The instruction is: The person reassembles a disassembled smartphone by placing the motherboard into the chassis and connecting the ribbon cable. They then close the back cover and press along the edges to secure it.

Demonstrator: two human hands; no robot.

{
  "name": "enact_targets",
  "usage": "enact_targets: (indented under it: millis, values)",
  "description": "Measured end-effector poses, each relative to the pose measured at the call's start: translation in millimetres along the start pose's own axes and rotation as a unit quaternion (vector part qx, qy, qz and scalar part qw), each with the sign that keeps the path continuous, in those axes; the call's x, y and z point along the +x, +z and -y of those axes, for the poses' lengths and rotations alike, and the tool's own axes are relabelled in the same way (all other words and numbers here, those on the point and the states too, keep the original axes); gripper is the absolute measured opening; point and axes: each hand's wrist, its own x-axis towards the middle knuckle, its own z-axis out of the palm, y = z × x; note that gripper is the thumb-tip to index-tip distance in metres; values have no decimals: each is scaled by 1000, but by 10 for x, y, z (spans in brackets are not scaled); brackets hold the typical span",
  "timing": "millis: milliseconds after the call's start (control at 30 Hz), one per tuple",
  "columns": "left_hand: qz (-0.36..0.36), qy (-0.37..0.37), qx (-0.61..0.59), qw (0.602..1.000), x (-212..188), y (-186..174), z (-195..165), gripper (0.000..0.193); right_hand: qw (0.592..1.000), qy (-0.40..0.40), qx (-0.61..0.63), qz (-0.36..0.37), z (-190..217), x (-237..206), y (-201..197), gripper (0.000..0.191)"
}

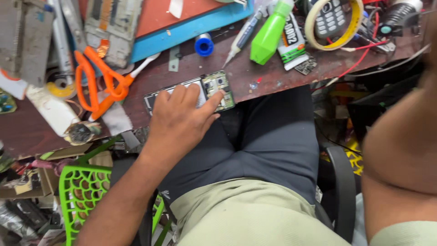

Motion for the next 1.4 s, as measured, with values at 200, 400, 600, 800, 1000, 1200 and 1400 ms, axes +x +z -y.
enact_targets:
  millis: [200,400,600,800,1000,1200,1400]
  values:
    - [-2,-6,4,1000,-28,30,38,51,972,-52,146,177,560,-71,-125,23]
    - [-24,0,7,1000,-70,50,7,46,992,12,77,102,491,272,49,15]
    - [-40,6,-13,999,-71,70,73,46,972,53,103,203,637,-414,805,15]
    - [-40,-4,-25,999,-99,100,61,42,978,21,108,179,543,-753,1106,18]
    - [-51,-8,-38,998,-99,96,97,42,978,26,108,179,614,-642,1142,17]
    - [-52,-9,-66,996,-120,134,117,48,958,83,159,226,536,-675,1158,19]
    - [-35,-12,-93,995,-108,125,132,54,967,27,134,217,539,-651,1147,21]
